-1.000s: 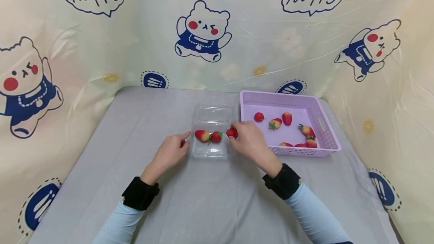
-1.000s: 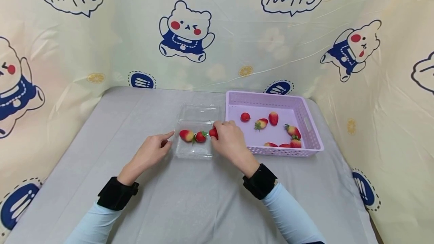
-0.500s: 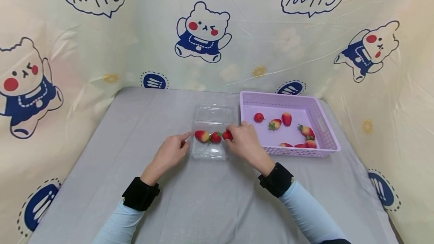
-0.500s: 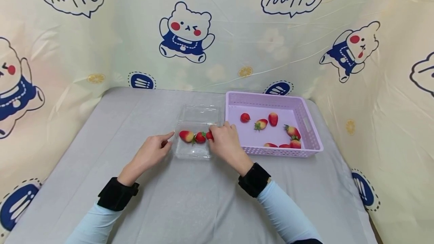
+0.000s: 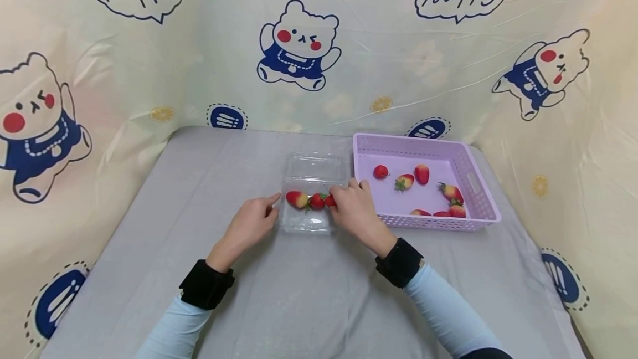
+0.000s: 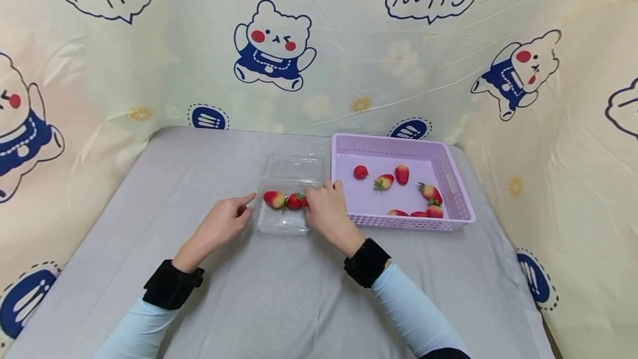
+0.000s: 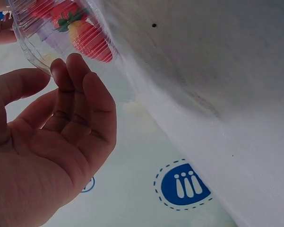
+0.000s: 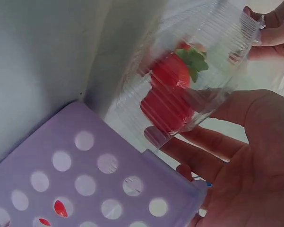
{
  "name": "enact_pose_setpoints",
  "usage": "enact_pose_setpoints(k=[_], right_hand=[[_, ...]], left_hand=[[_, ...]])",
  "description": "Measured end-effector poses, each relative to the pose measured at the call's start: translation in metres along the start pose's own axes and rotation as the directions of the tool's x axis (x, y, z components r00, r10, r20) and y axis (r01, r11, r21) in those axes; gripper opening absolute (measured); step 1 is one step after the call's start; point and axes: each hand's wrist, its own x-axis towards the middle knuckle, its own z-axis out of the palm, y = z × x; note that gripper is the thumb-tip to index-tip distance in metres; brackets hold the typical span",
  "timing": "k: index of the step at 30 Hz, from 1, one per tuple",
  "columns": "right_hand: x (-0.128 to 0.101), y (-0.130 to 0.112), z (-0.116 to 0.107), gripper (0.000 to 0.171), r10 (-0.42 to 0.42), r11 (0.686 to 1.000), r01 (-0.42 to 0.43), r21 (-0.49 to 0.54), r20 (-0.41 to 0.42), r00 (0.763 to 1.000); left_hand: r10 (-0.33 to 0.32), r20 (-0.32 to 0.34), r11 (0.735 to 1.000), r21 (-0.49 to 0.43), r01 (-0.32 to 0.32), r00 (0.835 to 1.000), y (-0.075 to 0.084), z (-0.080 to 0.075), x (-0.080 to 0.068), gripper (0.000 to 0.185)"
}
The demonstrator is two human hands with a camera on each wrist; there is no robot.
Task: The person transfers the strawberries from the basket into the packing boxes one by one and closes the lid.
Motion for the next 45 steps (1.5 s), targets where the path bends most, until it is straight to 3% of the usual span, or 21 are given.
enact_pose_setpoints(k=[24,35,40,45], right_hand=[[0.006,0.003,0.012,0.012,0.006,0.997,-0.005,-0.082,0.012,1.000],[0.007,0.003,0.009,0.014,0.030,0.998,-0.030,-0.047,0.017,0.999],[0.004,0.000,0.007,0.005,0.027,0.998,-0.026,-0.062,0.016,1.000],[-0.001,-0.004,0.008,0.007,0.007,0.997,-0.007,-0.077,-0.003,1.000]], left_hand=[[0.024,-0.002,1.000,-0.001,-0.024,1.000,0.001,-0.001,0.000,0.045],[0.029,-0.006,1.000,0.003,-0.029,1.000,0.003,-0.002,0.002,0.044],[0.029,0.000,1.000,-0.001,-0.029,1.000,0.002,-0.002,0.001,0.045],[0.030,0.006,1.000,-0.004,-0.030,1.000,0.001,-0.003,0.001,0.044]])
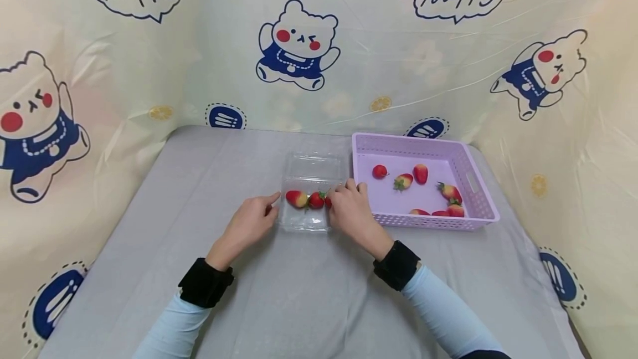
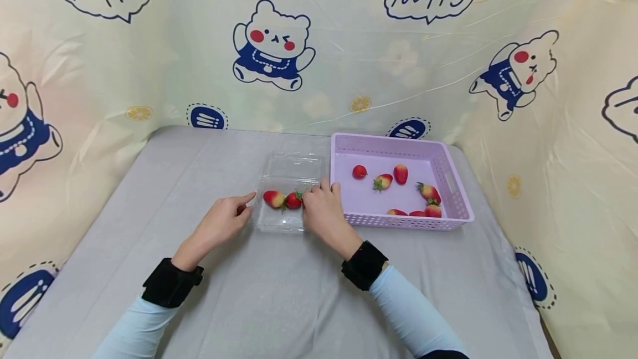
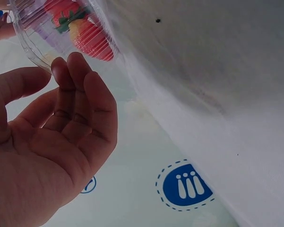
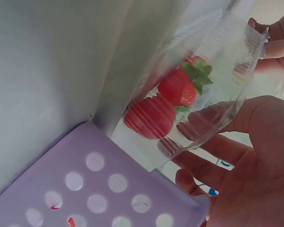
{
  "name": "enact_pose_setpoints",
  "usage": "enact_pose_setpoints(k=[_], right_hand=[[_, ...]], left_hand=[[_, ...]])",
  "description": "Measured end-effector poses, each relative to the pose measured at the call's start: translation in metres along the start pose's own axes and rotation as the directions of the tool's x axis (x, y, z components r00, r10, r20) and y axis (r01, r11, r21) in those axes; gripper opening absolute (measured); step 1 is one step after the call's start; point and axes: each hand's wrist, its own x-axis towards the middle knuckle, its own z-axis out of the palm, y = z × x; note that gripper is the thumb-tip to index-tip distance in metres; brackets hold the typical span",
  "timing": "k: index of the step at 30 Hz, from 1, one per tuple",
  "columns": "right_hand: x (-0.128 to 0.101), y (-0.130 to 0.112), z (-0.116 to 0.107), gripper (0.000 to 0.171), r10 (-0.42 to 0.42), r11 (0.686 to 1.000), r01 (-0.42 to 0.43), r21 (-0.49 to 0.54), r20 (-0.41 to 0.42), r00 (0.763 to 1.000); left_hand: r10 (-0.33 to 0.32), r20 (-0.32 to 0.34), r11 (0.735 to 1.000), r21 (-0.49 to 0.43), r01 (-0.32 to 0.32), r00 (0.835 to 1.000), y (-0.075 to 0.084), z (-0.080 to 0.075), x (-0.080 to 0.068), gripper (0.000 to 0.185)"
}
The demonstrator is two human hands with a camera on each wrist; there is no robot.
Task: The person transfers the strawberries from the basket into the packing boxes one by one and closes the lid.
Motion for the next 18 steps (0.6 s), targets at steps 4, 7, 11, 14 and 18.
enact_pose_setpoints(k=[4,7,11,14,18], right_hand=[[-0.0014,-0.0025,-0.0007,0.010,0.006,1.000,-0.006,0.008,0.017,1.000],[-0.0021,-0.0034,-0.0003,0.013,0.016,1.000,-0.016,0.012,0.038,0.999],[-0.0034,-0.0044,-0.0008,0.015,0.022,1.000,-0.023,0.015,0.069,0.997],[-0.0039,-0.0049,-0.0017,0.016,0.021,0.999,-0.023,0.025,0.075,0.997],[-0.0040,-0.0046,-0.0018,0.015,0.021,0.999,-0.024,0.038,0.063,0.998]], left_hand=[[0.001,0.003,1.000,-0.003,-0.001,1.000,-0.0004,-0.0002,0.0003,0.045],[0.001,0.004,1.000,-0.002,-0.001,1.000,-0.0006,0.0001,0.0004,0.045],[-0.001,0.008,1.000,0.000,0.001,1.000,-0.0007,0.0008,0.0000,0.045],[-0.002,0.007,1.000,0.002,0.002,1.000,-0.0006,0.0009,-0.0002,0.045],[-0.007,0.002,1.000,0.001,0.007,1.000,0.0000,0.0009,0.0002,0.045]])
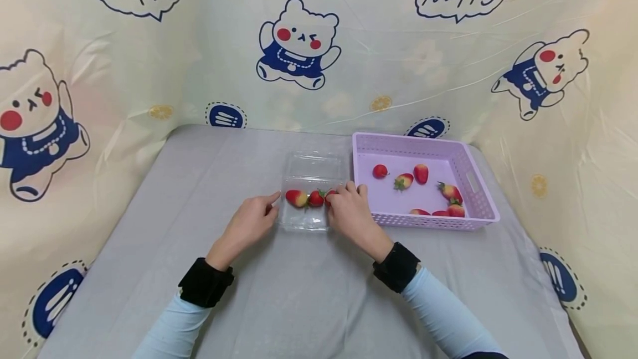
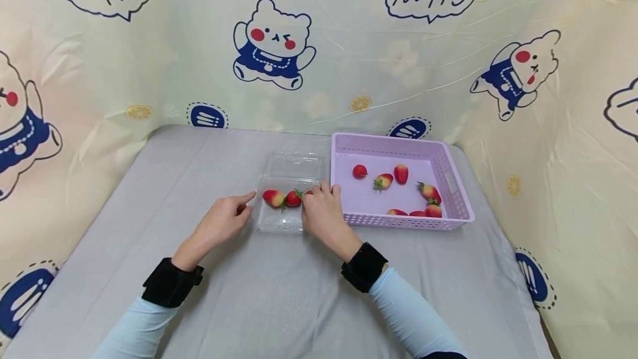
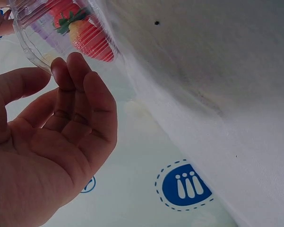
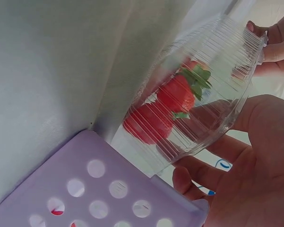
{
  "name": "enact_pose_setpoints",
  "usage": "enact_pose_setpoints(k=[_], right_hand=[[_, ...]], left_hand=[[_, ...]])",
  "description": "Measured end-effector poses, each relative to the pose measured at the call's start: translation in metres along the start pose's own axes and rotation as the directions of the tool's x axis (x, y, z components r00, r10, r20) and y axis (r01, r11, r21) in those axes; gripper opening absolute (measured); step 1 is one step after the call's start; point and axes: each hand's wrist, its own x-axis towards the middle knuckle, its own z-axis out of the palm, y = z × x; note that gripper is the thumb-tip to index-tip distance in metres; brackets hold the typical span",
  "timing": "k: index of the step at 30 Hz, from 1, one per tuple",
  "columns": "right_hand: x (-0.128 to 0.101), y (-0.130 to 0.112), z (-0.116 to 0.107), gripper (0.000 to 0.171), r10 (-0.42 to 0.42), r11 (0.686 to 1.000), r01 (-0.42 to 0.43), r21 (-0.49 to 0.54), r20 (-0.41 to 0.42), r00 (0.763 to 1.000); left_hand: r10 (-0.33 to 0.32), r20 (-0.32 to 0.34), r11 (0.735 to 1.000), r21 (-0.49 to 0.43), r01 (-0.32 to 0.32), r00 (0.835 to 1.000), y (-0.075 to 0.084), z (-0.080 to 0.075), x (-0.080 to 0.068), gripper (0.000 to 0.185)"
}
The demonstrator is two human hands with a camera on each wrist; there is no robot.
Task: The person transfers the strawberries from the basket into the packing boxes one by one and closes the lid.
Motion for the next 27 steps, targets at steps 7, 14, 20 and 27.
enact_pose_setpoints(k=[7,14,20,27], right_hand=[[0.0000,0.0007,0.0006,0.016,-0.003,1.000,0.003,0.005,-0.015,1.000],[0.0009,0.0026,-0.0011,0.013,-0.018,0.999,0.020,0.027,-0.047,0.999],[0.0018,0.0042,-0.0066,0.013,-0.021,0.998,0.024,0.054,-0.053,0.998],[0.0025,0.0059,-0.0089,0.014,-0.032,0.995,0.039,0.091,-0.076,0.997]], left_hand=[[-0.002,0.002,1.000,-0.004,0.002,1.000,-0.0003,-0.0001,0.0003,0.045],[-0.008,0.003,1.000,-0.010,0.008,1.000,-0.0002,0.0002,-0.0004,0.045],[-0.010,-0.003,1.000,-0.009,0.010,1.000,0.0020,-0.0011,-0.0007,0.045],[-0.011,-0.001,1.000,-0.006,0.011,1.000,0.0015,-0.0010,-0.0005,0.045]])
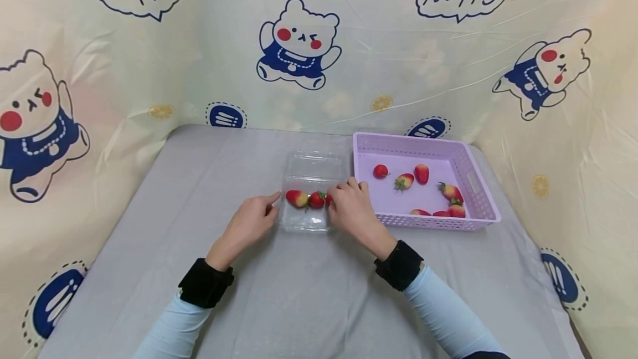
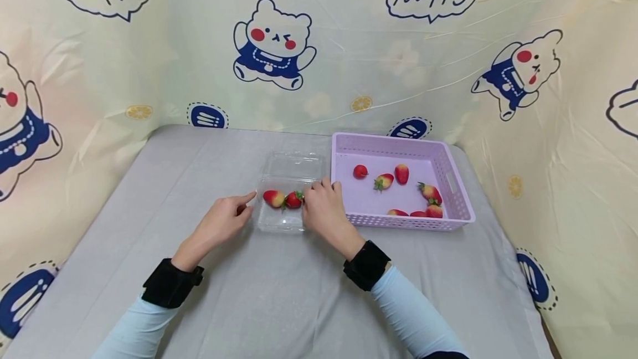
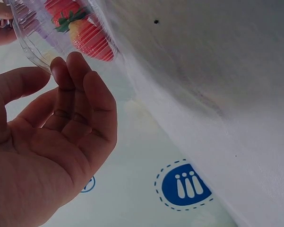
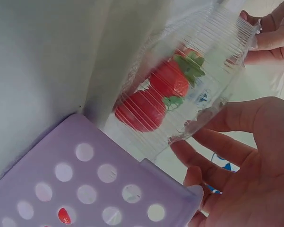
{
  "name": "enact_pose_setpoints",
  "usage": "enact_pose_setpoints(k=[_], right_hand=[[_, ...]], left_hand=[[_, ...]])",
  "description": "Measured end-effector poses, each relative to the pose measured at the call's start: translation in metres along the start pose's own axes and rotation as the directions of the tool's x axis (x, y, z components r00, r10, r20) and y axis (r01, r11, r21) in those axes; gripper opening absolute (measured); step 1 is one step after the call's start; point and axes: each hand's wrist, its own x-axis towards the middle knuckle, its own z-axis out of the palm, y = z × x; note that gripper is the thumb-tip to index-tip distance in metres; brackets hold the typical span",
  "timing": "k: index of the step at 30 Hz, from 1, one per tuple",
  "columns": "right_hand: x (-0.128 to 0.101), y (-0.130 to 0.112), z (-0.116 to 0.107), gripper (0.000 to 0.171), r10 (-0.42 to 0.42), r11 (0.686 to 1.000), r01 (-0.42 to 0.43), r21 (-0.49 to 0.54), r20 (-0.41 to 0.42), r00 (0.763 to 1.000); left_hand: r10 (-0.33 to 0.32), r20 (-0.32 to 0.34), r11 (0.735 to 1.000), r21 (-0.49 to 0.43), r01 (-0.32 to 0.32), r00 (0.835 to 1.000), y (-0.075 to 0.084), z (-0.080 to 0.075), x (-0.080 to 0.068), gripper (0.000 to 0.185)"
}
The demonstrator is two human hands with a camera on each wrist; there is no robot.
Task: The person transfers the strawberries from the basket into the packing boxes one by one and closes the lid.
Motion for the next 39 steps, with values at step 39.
enact_pose_setpoints(k=[39], right_hand=[[0.029,0.044,-0.060,0.022,0.102,0.994,-0.102,0.037,-0.005,0.995]], left_hand=[[-0.013,0.016,1.000,-0.001,0.013,1.000,-0.002,0.001,0.002,0.046]])
